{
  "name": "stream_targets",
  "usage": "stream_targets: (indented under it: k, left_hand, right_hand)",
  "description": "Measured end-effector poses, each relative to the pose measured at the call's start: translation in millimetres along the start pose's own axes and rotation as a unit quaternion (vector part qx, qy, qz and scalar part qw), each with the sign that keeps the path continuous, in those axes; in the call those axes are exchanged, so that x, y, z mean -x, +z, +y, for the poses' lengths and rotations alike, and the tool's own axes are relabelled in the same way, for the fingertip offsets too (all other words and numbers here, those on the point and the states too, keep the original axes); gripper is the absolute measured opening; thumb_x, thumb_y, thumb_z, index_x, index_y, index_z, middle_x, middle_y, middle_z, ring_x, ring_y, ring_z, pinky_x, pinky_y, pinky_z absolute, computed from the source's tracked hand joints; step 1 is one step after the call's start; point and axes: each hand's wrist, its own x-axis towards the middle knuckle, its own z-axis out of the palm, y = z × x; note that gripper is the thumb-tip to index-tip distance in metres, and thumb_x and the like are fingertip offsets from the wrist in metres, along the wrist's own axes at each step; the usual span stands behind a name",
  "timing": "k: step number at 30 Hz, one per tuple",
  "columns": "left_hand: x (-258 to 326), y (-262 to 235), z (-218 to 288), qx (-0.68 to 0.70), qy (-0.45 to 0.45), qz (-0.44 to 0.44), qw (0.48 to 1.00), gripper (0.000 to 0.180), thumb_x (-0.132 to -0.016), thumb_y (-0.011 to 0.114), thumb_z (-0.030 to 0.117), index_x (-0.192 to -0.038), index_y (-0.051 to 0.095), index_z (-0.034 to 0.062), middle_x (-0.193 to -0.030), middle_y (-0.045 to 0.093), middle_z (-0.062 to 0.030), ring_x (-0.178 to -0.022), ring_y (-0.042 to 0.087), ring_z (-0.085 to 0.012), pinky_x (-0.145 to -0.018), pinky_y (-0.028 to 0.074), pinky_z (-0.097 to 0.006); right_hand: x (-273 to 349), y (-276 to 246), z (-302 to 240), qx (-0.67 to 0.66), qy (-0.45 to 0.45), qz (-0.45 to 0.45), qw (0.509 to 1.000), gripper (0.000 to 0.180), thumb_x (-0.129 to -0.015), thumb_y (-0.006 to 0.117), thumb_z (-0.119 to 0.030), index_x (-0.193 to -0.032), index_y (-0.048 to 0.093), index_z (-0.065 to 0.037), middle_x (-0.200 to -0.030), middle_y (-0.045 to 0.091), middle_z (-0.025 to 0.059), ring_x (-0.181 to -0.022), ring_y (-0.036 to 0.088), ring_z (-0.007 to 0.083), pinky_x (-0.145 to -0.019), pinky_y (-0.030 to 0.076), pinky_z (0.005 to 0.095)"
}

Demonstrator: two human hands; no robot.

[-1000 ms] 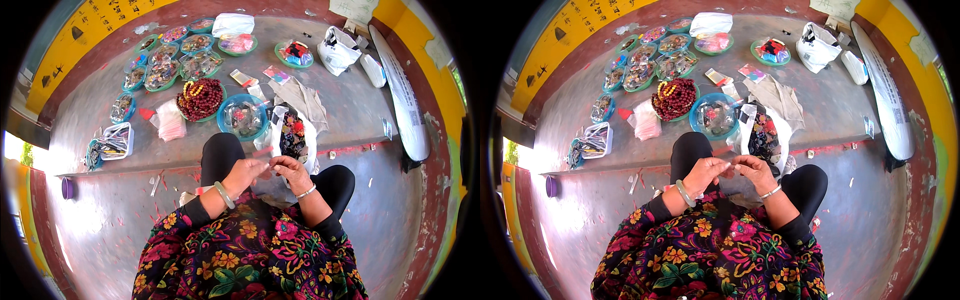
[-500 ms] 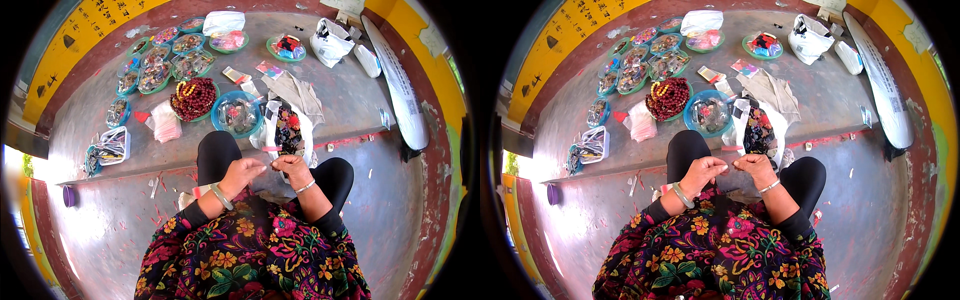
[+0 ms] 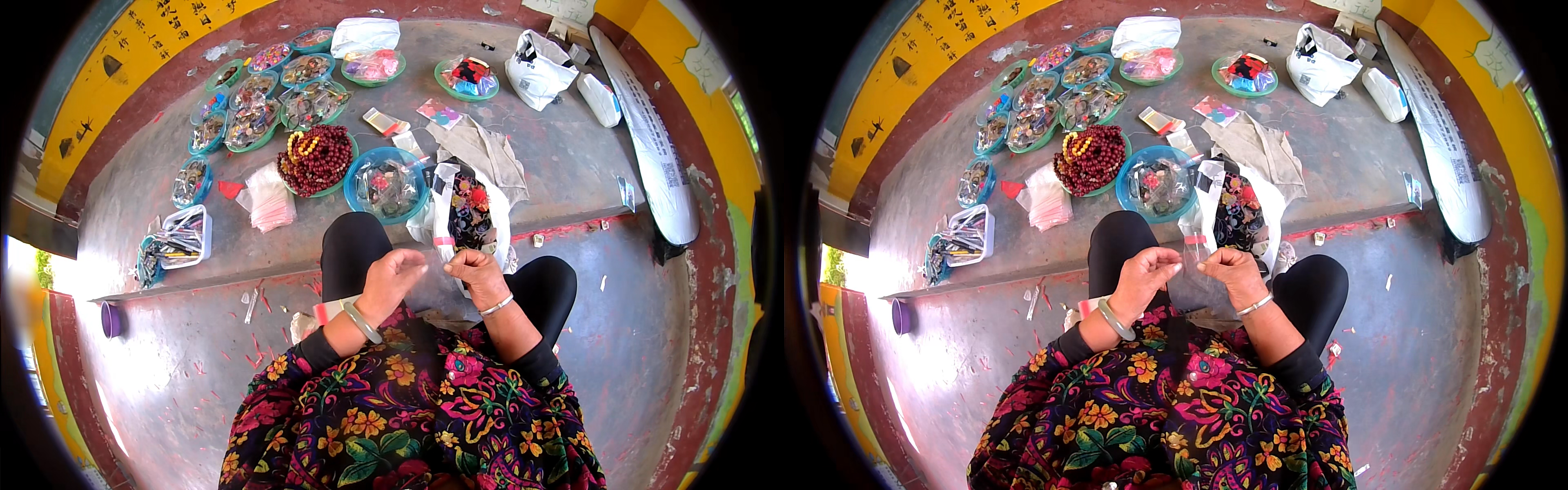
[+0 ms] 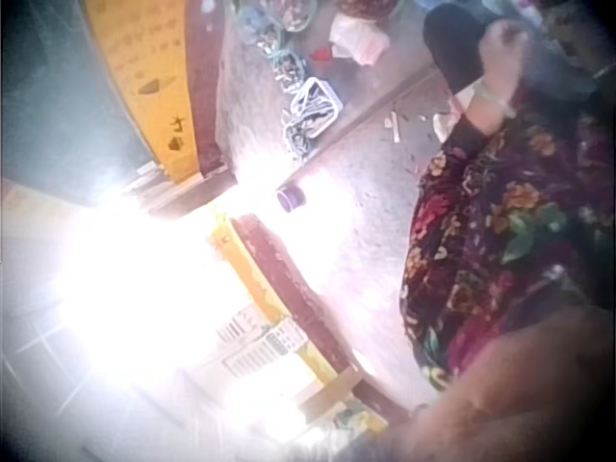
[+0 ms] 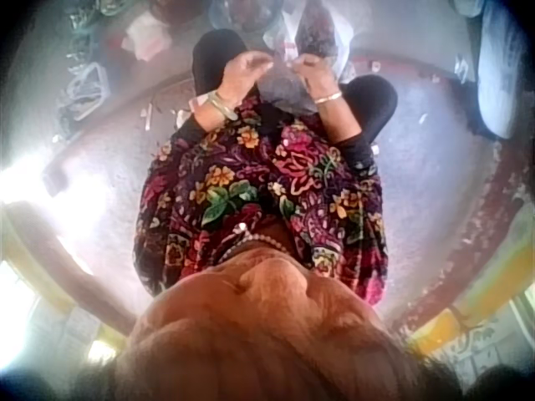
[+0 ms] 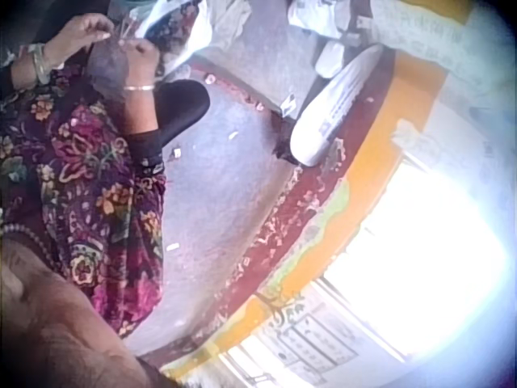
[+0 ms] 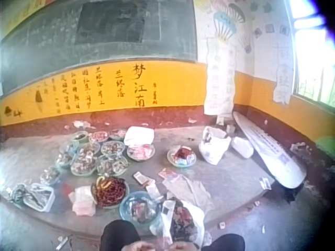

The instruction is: The person sits cross-legged on the floor and sorts through various craft supplies, including beads and small items in plastic bags. They pick up items, examine them, and place them into a white bag or back onto the floor.

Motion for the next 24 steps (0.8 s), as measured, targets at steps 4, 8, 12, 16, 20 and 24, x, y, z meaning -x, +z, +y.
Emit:
stream_targets:
  k: [4, 8, 12, 16, 20, 24]
  left_hand:
    - [1, -3, 7, -0.045, -0.009, -0.010, 0.999, 0.019, -0.083, 0.061, 0.012, -0.098, 0.057, 0.0002, -0.082, 0.059, -0.0001, -0.069, 0.052, -0.0030, -0.052, 0.041, -0.017]
    - [1, -1, 17, 0.039, -0.054, -0.016, 0.998, 0.020, -0.085, 0.059, 0.015, -0.100, 0.057, 0.0021, -0.087, 0.060, -0.0009, -0.072, 0.052, -0.0037, -0.052, 0.042, -0.017]
    - [0, 0, 35, 0.169, -0.109, -0.034, 0.979, 0.021, -0.087, 0.056, 0.019, -0.101, 0.057, 0.0041, -0.092, 0.060, -0.0005, -0.078, 0.053, -0.0046, -0.053, 0.043, -0.018]
    - [0, -3, 28, 0.165, -0.119, -0.068, 0.977, 0.019, -0.087, 0.055, 0.017, -0.101, 0.057, 0.0039, -0.094, 0.060, -0.0004, -0.080, 0.053, -0.0054, -0.055, 0.043, -0.019]
    - [-2, -6, 17, 0.159, -0.155, -0.108, 0.969, 0.017, -0.085, 0.054, 0.013, -0.099, 0.057, 0.0030, -0.094, 0.060, -0.0018, -0.080, 0.054, -0.0069, -0.058, 0.044, -0.019]
    - [-2, -5, 16, 0.122, -0.180, -0.138, 0.966, 0.014, -0.084, 0.055, 0.007, -0.096, 0.058, 0.0020, -0.092, 0.060, -0.0048, -0.080, 0.057, -0.0098, -0.064, 0.048, -0.021]
  right_hand:
    - [3, 6, -5, 0.018, -0.012, 0.010, 1.000, 0.011, -0.073, 0.069, 0.001, -0.067, 0.060, -0.002, -0.065, 0.057, -0.0023, -0.060, 0.048, 0.0040, -0.058, 0.039, 0.0184]
    - [4, 11, -4, 0.034, -0.011, 0.002, 0.999, 0.012, -0.073, 0.069, 0.000, -0.066, 0.059, -0.001, -0.065, 0.056, -0.0032, -0.058, 0.047, 0.0035, -0.055, 0.039, 0.0192]
    - [4, 7, 2, 0.168, -0.043, -0.015, 0.985, 0.014, -0.070, 0.072, -0.003, -0.065, 0.059, -0.001, -0.063, 0.056, -0.0022, -0.059, 0.048, 0.0033, -0.055, 0.039, 0.0201]
    - [9, 19, -9, 0.318, -0.118, -0.018, 0.941, 0.014, -0.067, 0.073, -0.004, -0.065, 0.059, -0.001, -0.063, 0.057, 0.0016, -0.060, 0.050, 0.0067, -0.057, 0.040, 0.0226]
    - [7, 19, -7, 0.347, -0.157, -0.037, 0.924, 0.013, -0.065, 0.073, -0.004, -0.067, 0.060, -0.001, -0.067, 0.058, 0.0053, -0.063, 0.055, 0.0145, -0.059, 0.043, 0.0269]
    - [8, 21, -12, 0.419, -0.220, -0.048, 0.880, 0.013, -0.065, 0.072, -0.005, -0.070, 0.061, -0.002, -0.070, 0.059, 0.0071, -0.069, 0.057, 0.0202, -0.062, 0.045, 0.0303]
